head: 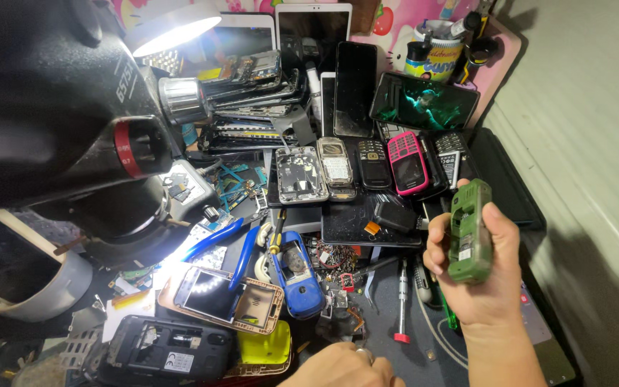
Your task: The person uses a screwdriver to remove screws from a green mobile phone and then uses tweezers to manipulate internal components. The workspace is cluttered with various disassembled phones and tools.
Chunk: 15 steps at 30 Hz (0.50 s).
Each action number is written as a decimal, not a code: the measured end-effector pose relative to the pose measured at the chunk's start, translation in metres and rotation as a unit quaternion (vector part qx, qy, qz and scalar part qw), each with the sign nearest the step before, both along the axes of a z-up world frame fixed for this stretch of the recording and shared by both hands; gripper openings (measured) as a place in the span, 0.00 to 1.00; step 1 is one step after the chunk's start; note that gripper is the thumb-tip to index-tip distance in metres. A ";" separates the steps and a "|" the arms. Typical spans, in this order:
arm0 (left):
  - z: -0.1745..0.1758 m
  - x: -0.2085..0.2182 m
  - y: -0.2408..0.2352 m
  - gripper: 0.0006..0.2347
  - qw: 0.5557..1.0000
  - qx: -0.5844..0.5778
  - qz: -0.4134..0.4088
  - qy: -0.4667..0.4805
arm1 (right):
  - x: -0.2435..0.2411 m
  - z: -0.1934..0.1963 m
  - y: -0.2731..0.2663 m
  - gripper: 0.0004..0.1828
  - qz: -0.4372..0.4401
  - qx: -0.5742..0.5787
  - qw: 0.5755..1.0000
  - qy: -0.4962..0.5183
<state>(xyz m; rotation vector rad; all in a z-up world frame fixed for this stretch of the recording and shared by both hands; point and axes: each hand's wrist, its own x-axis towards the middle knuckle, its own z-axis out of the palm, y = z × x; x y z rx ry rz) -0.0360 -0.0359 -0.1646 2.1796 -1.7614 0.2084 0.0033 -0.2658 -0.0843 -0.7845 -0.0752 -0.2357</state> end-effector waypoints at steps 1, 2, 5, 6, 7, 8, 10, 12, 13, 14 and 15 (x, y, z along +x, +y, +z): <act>0.011 0.001 0.004 0.13 1.000 -0.009 -0.007 0.030 | -0.001 0.001 0.002 0.23 0.000 0.000 1.000 0.002; 0.023 0.003 0.008 0.10 0.999 -0.013 -0.020 0.030 | -0.002 0.002 0.006 0.22 0.000 0.000 1.000 0.004; 0.069 0.010 0.031 0.04 0.995 -0.079 -0.028 0.044 | -0.004 0.009 0.018 0.24 -0.016 -0.032 0.999 0.002; 0.085 0.011 0.043 0.07 0.989 -0.136 -0.006 0.056 | -0.006 0.012 0.023 0.25 -0.023 -0.047 0.999 0.002; 0.102 0.016 0.051 0.10 0.979 -0.193 0.017 0.062 | -0.004 0.017 0.031 0.25 -0.008 -0.044 0.999 0.011; 0.117 0.019 0.055 0.11 0.967 -0.240 0.035 0.075 | -0.003 0.021 0.039 0.26 0.006 -0.042 0.999 0.020; 0.139 0.019 0.059 0.12 0.933 -0.335 0.074 0.105 | -0.004 0.030 0.052 0.27 0.018 -0.061 0.997 0.049; 0.152 0.017 0.063 0.09 0.914 -0.372 0.090 0.135 | 0.001 0.036 0.065 0.28 0.012 -0.102 0.991 0.090; 0.157 0.019 0.063 0.08 0.904 -0.391 0.093 0.144 | 0.006 0.040 0.071 0.27 0.012 -0.092 0.992 0.084; 0.160 0.020 0.061 0.07 0.898 -0.399 0.100 0.154 | 0.012 0.043 0.078 0.26 0.013 -0.082 0.994 0.077; 0.159 0.022 0.058 0.07 0.891 -0.409 0.109 0.164 | 0.015 0.045 0.083 0.25 0.015 -0.074 0.995 0.071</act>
